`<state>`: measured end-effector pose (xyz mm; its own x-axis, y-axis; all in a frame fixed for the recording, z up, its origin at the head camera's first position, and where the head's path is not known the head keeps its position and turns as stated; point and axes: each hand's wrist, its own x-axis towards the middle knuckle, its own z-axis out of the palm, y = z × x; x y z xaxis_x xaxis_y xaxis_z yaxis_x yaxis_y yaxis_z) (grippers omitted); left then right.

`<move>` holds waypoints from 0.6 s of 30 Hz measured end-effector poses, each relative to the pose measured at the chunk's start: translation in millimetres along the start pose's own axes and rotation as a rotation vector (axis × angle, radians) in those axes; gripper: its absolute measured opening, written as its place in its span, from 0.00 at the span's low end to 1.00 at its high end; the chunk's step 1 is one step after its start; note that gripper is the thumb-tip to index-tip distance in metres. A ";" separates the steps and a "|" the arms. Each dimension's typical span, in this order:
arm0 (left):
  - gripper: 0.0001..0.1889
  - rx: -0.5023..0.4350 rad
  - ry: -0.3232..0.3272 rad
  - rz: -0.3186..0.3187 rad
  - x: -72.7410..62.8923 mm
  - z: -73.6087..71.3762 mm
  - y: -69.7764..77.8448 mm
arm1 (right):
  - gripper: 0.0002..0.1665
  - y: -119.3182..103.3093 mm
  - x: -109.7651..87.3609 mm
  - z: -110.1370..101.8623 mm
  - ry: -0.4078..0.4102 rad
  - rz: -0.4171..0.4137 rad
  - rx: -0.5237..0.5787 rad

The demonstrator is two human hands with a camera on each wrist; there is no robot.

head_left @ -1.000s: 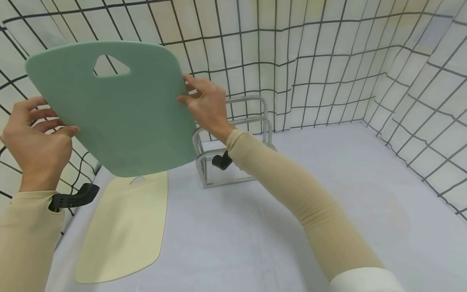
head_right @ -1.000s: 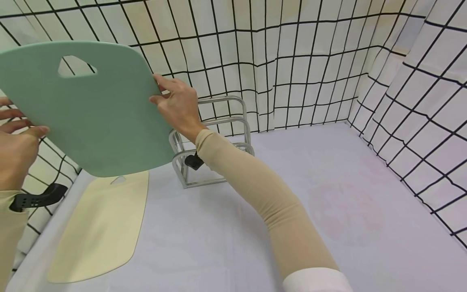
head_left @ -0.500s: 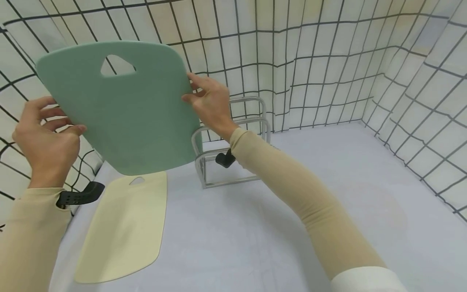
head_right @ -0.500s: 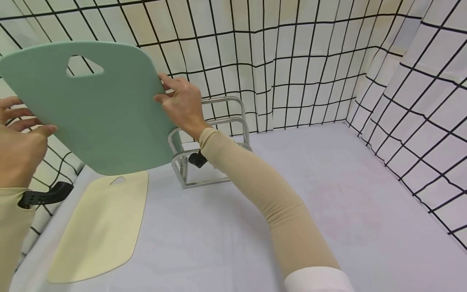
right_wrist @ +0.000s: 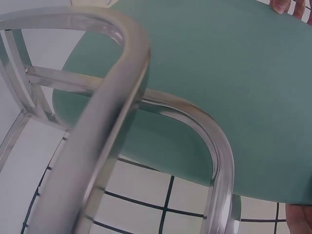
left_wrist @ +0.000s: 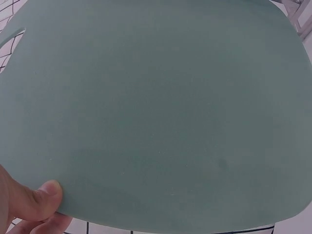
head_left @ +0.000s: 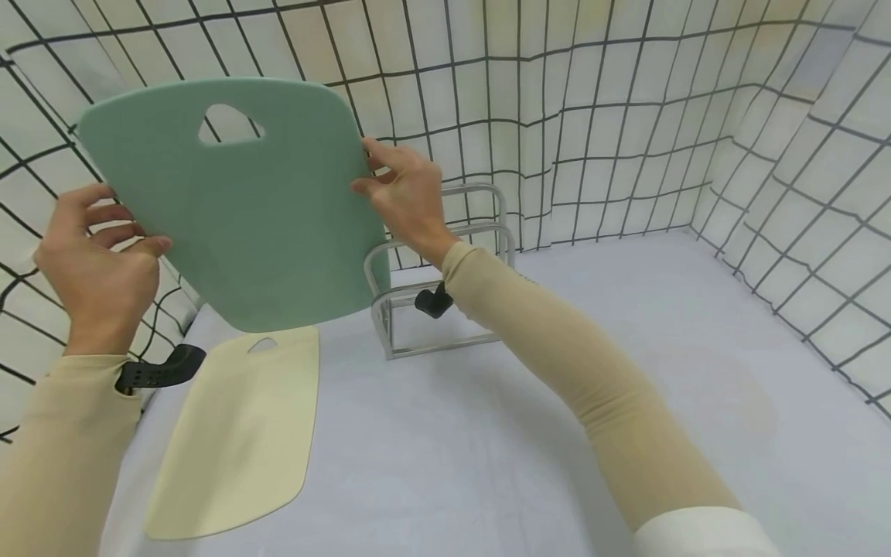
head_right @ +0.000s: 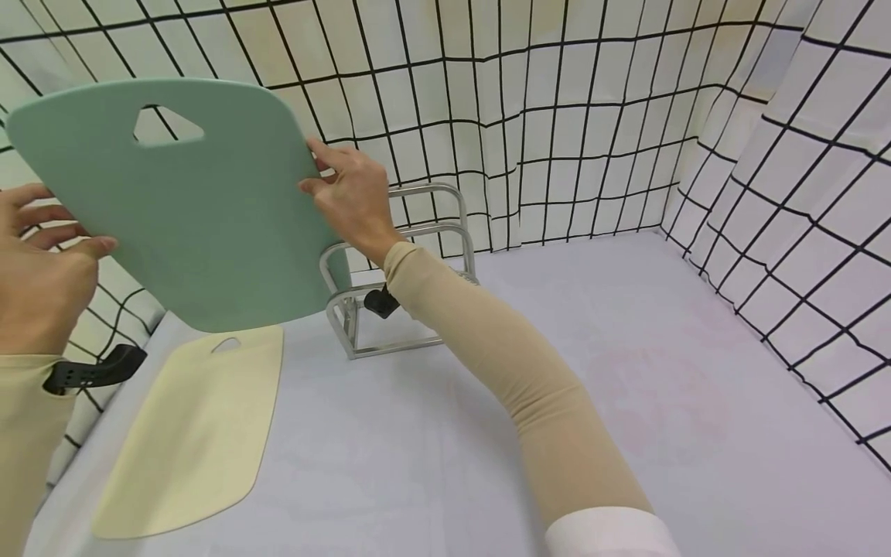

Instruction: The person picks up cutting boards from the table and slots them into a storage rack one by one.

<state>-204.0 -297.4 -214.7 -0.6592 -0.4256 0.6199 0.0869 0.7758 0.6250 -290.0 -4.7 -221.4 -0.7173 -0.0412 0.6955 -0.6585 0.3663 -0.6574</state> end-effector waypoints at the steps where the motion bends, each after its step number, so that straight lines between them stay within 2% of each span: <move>1: 0.35 -0.002 -0.001 -0.002 -0.1 0.7 0.5 | 0.31 0.3 -0.2 -0.8 0.001 -0.002 -0.001; 6: 0.35 -0.001 -0.018 -0.013 -0.9 4.6 2.5 | 0.32 1.4 -0.7 -4.8 -0.003 0.019 -0.004; 11: 0.35 -0.011 -0.018 0.009 -0.5 8.8 4.7 | 0.32 3.9 0.0 -9.7 0.004 0.030 0.002; 18: 0.35 -0.043 -0.025 0.019 -0.2 12.7 9.5 | 0.32 6.7 1.8 -15.5 0.022 0.006 -0.004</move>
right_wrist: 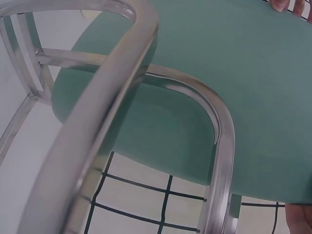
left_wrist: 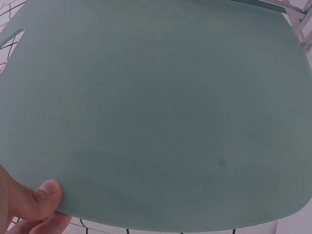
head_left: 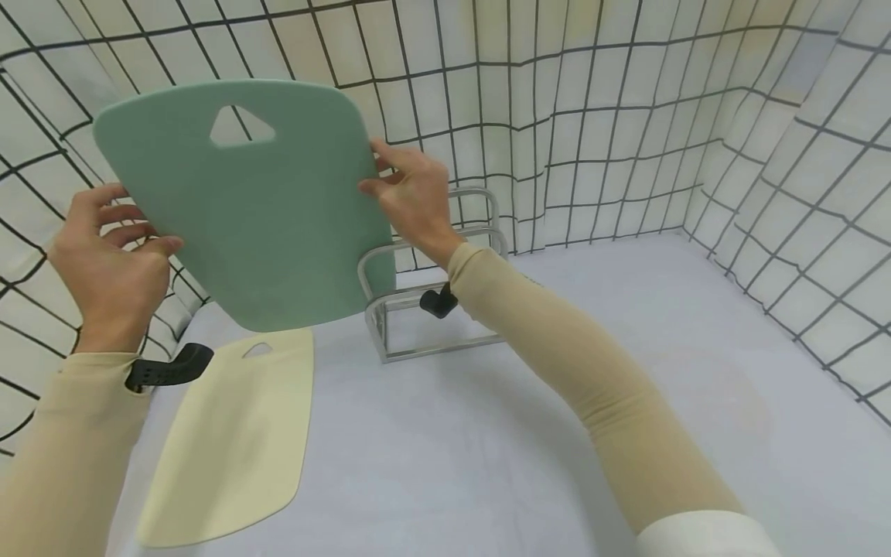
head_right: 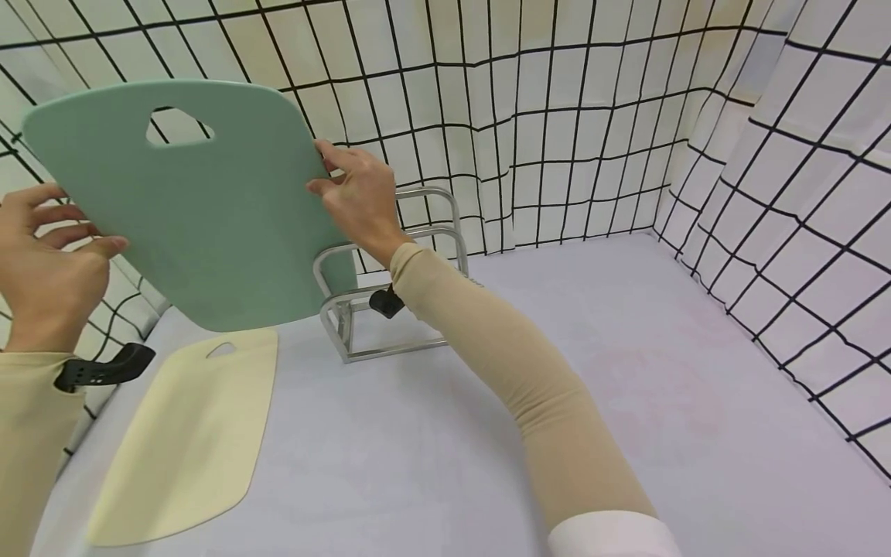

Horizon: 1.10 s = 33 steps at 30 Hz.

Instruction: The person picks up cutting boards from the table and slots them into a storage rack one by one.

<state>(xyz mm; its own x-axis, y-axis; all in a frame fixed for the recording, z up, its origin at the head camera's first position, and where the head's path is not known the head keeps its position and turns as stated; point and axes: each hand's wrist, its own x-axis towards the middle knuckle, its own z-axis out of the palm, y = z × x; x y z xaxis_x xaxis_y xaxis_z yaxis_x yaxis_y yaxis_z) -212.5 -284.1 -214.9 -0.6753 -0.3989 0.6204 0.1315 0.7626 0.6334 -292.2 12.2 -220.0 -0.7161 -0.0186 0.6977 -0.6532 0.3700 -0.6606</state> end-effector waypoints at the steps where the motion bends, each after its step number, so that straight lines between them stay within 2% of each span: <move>1: 0.35 0.004 -0.001 0.000 -0.2 0.5 0.4 | 0.32 0.3 0.0 -0.8 0.000 -0.003 0.000; 8: 0.35 -0.021 -0.008 0.012 0.3 4.1 3.4 | 0.32 1.5 0.2 -6.9 0.004 -0.010 -0.004; 17: 0.34 -0.004 -0.003 0.044 0.9 8.7 6.9 | 0.31 3.1 2.3 -13.8 0.005 0.012 -0.059; 24: 0.34 -0.032 -0.009 0.057 0.6 12.3 10.2 | 0.31 6.8 2.8 -18.9 0.020 -0.033 -0.059; 28: 0.34 -0.058 -0.029 0.041 0.8 14.6 13.2 | 0.32 9.0 2.8 -22.6 0.019 -0.012 -0.040; 33: 0.33 -0.047 -0.045 0.033 -0.3 17.9 16.7 | 0.32 10.7 3.2 -27.1 0.020 0.009 -0.032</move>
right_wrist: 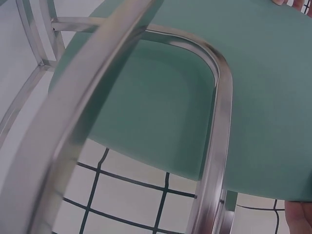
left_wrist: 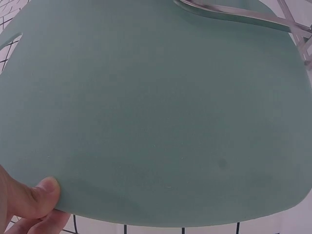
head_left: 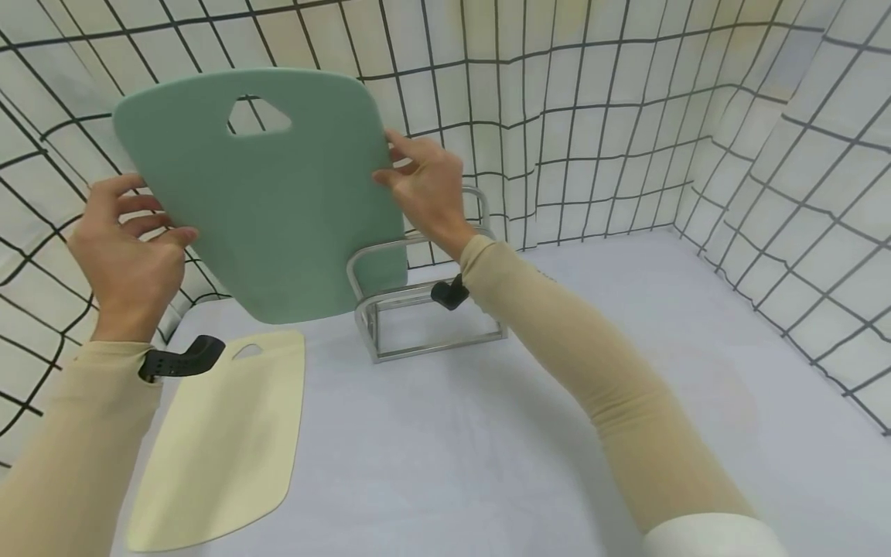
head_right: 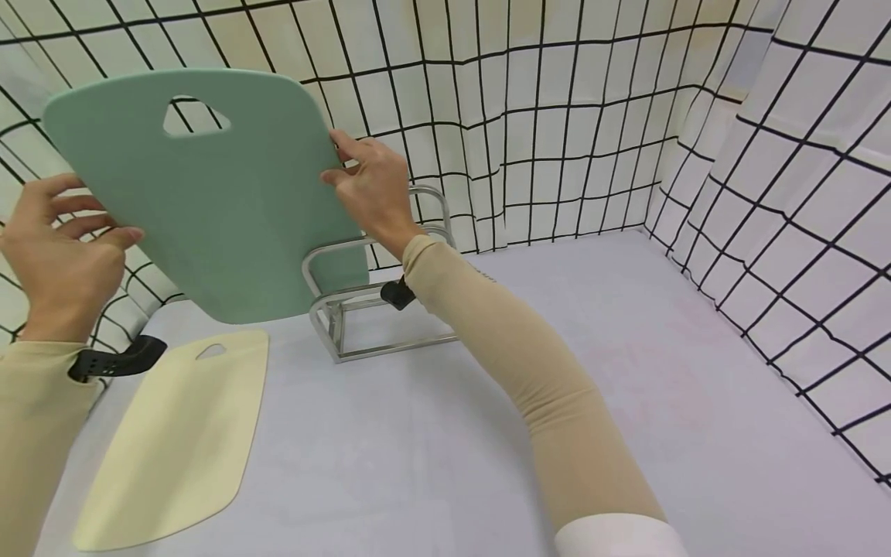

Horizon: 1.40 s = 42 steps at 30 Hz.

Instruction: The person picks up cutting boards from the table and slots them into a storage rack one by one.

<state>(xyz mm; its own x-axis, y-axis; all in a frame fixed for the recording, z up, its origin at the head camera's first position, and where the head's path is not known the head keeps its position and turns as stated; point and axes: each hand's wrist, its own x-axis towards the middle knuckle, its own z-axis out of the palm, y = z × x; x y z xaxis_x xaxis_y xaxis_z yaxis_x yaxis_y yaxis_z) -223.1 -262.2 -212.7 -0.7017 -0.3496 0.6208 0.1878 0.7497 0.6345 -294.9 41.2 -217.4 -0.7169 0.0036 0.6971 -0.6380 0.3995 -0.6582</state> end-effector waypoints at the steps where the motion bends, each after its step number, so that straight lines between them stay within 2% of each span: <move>1: 0.33 0.000 0.000 0.007 -0.1 0.7 0.8 | 0.32 0.2 0.3 -0.8 0.003 0.001 -0.001; 18: 0.34 -0.025 -0.013 0.034 -0.2 12.0 10.1 | 0.31 6.3 3.8 -14.3 0.028 -0.012 -0.022; 25: 0.34 -0.044 -0.020 0.055 0.2 19.1 12.6 | 0.32 8.6 4.2 -23.5 0.002 0.026 -0.050; 33: 0.33 -0.037 -0.038 0.052 -0.3 24.9 14.8 | 0.32 13.3 7.4 -27.4 0.017 0.024 -0.039; 42: 0.33 -0.044 -0.028 0.104 -1.0 33.0 17.7 | 0.31 16.8 7.7 -33.9 0.033 0.005 -0.066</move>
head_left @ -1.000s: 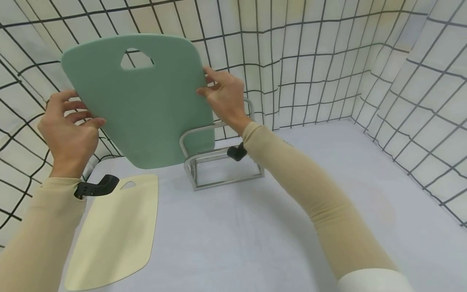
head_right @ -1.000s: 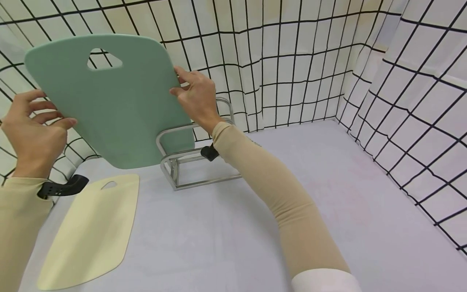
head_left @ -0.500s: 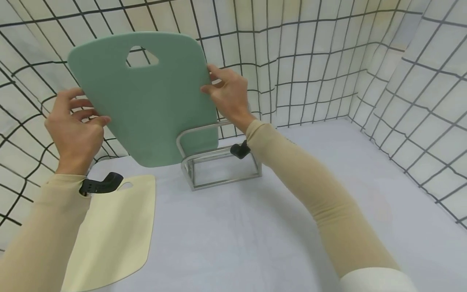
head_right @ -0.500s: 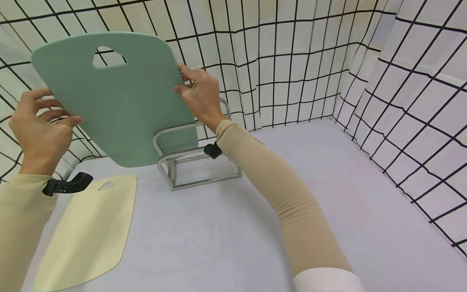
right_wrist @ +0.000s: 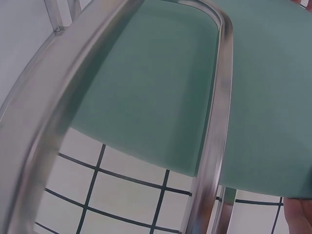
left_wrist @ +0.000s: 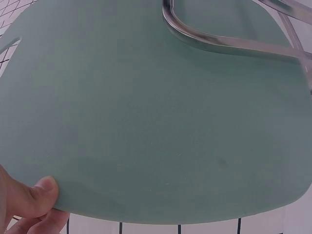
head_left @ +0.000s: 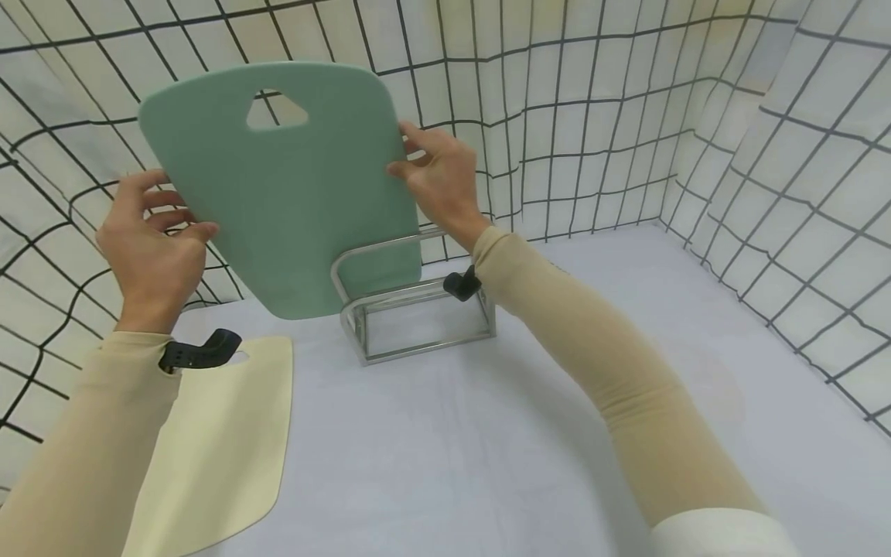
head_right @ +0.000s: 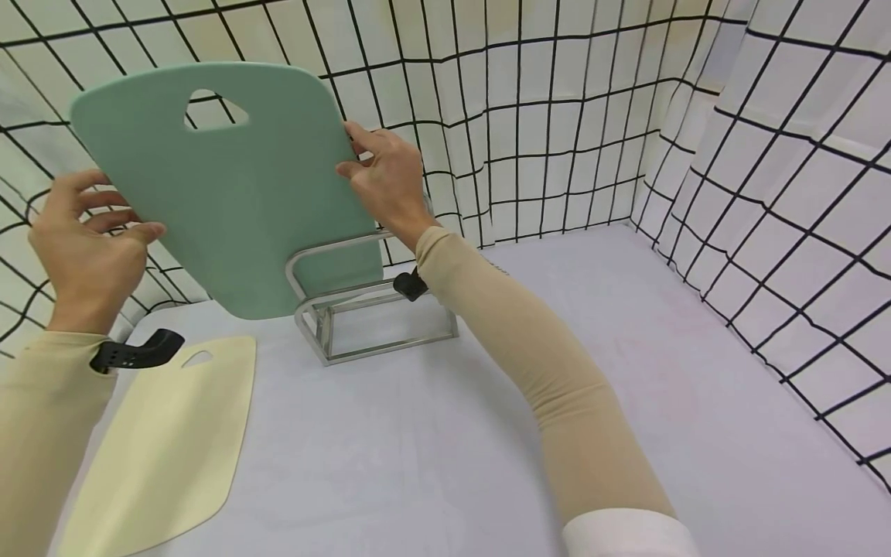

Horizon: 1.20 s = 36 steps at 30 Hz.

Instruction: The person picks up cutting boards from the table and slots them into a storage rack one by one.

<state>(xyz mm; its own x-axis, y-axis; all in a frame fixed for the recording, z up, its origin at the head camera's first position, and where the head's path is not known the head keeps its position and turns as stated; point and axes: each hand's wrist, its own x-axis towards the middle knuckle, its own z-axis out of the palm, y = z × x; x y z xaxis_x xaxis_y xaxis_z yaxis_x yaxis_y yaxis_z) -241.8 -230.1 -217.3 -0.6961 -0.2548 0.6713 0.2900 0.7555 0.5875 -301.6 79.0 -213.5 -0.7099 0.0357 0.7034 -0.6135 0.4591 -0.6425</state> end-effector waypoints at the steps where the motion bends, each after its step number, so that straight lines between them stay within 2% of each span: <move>1: 0.33 -0.001 -0.002 -0.003 -0.1 -0.1 0.1 | 0.31 0.1 0.1 -0.3 0.000 -0.003 -0.006; 9: 0.33 0.000 -0.029 -0.040 -1.3 2.0 2.9 | 0.31 3.5 -0.7 -2.6 -0.004 -0.004 -0.029; 17: 0.32 -0.010 -0.022 -0.029 -0.1 8.1 4.4 | 0.31 8.2 -0.8 -6.0 0.012 0.011 0.007; 28: 0.33 -0.047 -0.053 -0.031 0.5 11.4 12.6 | 0.30 10.5 -0.2 -14.9 0.024 0.015 -0.018; 36: 0.33 0.004 -0.044 -0.048 0.6 15.0 18.3 | 0.29 10.4 0.7 -19.8 0.030 -0.002 -0.048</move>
<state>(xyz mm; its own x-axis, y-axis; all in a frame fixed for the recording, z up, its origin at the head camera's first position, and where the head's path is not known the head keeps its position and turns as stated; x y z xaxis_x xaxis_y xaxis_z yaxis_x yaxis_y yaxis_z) -246.7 -207.3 -212.9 -0.7375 -0.2635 0.6218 0.2532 0.7458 0.6162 -301.7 101.4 -213.7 -0.6976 0.0616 0.7139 -0.5969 0.5012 -0.6265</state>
